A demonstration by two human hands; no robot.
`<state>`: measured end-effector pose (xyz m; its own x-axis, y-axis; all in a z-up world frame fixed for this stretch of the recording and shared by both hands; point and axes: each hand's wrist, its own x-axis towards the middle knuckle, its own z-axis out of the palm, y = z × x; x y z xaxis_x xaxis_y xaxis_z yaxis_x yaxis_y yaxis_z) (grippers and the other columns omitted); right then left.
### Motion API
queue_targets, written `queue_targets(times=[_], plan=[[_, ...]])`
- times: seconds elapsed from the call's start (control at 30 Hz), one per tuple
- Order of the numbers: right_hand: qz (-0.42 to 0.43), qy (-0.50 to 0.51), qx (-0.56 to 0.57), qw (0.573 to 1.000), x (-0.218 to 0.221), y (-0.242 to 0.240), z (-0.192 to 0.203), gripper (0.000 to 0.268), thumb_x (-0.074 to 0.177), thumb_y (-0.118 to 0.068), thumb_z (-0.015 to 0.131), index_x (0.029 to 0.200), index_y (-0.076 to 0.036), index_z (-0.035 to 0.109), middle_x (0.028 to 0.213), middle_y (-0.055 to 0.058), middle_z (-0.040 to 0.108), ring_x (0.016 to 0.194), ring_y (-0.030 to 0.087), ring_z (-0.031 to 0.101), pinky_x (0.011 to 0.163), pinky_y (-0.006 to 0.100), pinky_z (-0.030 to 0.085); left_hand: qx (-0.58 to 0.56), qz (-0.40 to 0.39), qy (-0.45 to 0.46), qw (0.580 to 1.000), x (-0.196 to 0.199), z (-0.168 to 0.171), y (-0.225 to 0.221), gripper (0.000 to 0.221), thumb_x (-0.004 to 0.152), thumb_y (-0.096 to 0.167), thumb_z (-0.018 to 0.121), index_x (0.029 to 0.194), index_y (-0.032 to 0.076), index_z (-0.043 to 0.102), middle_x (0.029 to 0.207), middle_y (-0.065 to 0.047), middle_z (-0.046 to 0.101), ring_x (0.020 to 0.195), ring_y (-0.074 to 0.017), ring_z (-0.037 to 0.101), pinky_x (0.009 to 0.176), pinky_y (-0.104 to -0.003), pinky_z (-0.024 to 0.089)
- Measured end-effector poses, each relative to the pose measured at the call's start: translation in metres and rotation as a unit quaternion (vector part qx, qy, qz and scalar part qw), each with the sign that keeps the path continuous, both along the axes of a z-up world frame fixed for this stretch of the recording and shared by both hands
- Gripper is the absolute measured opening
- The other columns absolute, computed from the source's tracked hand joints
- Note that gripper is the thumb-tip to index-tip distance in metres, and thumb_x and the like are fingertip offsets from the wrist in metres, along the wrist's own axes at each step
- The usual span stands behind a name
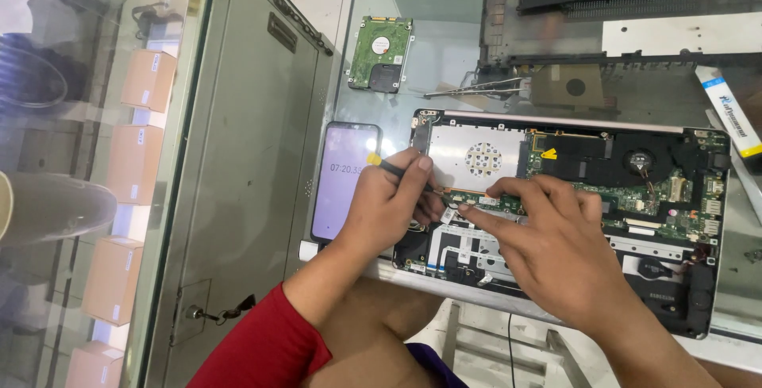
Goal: The person is disassembling a laptop, specifically removing the battery and disconnecting various internal ribbon cables and wire connectors.
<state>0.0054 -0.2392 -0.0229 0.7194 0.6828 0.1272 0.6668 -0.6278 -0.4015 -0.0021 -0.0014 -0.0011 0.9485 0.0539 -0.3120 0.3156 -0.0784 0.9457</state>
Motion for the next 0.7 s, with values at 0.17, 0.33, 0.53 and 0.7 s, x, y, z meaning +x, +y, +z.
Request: queue_targets(times=[0.17,0.33,0.53,0.7], plan=[[-0.004,-0.001,0.002,1.0,0.0004,0.0007,0.0001,0.048,0.089,-0.022,0.056,0.131,-0.044,0.066,0.137,-0.002,0.054,0.125,0.032,0.044,0.085,0.051,0.034,0.061,-0.031,-0.037,0.997,-0.0006,0.0052,-0.0031,0.034,0.105,0.031,0.048,0.091,0.006,0.065,0.066,-0.009,0.072,0.057,-0.016,0.072,0.046,-0.024,0.056],[-0.006,-0.003,0.005,1.0,-0.0001,0.0006,-0.0004,0.048,0.089,-0.022,0.058,0.131,-0.044,0.066,0.137,-0.003,0.054,0.125,0.032,0.045,0.085,0.051,0.034,0.085,-0.045,-0.046,0.994,-0.0004,0.0061,-0.003,0.035,0.105,0.031,0.047,0.091,0.006,0.066,0.066,-0.007,0.073,0.058,-0.015,0.073,0.045,-0.023,0.056],[-0.001,-0.004,0.015,1.0,0.0001,0.0005,0.0009,0.047,0.089,-0.021,0.059,0.13,-0.042,0.067,0.137,-0.002,0.054,0.124,0.033,0.045,0.085,0.051,0.034,0.087,-0.054,-0.058,0.993,-0.0001,0.0066,-0.0035,0.033,0.105,0.029,0.046,0.088,0.007,0.064,0.066,-0.006,0.072,0.058,-0.0144,0.072,0.046,-0.023,0.056],[-0.008,-0.019,0.009,1.0,-0.0003,0.0017,-0.0003,0.045,0.09,-0.023,0.058,0.129,-0.044,0.067,0.136,-0.002,0.055,0.123,0.033,0.046,0.086,0.052,0.035,0.056,-0.052,-0.017,0.997,0.0049,0.0065,-0.0042,0.035,0.105,0.032,0.047,0.087,0.006,0.062,0.061,-0.008,0.068,0.054,-0.0156,0.068,0.049,-0.025,0.055]])
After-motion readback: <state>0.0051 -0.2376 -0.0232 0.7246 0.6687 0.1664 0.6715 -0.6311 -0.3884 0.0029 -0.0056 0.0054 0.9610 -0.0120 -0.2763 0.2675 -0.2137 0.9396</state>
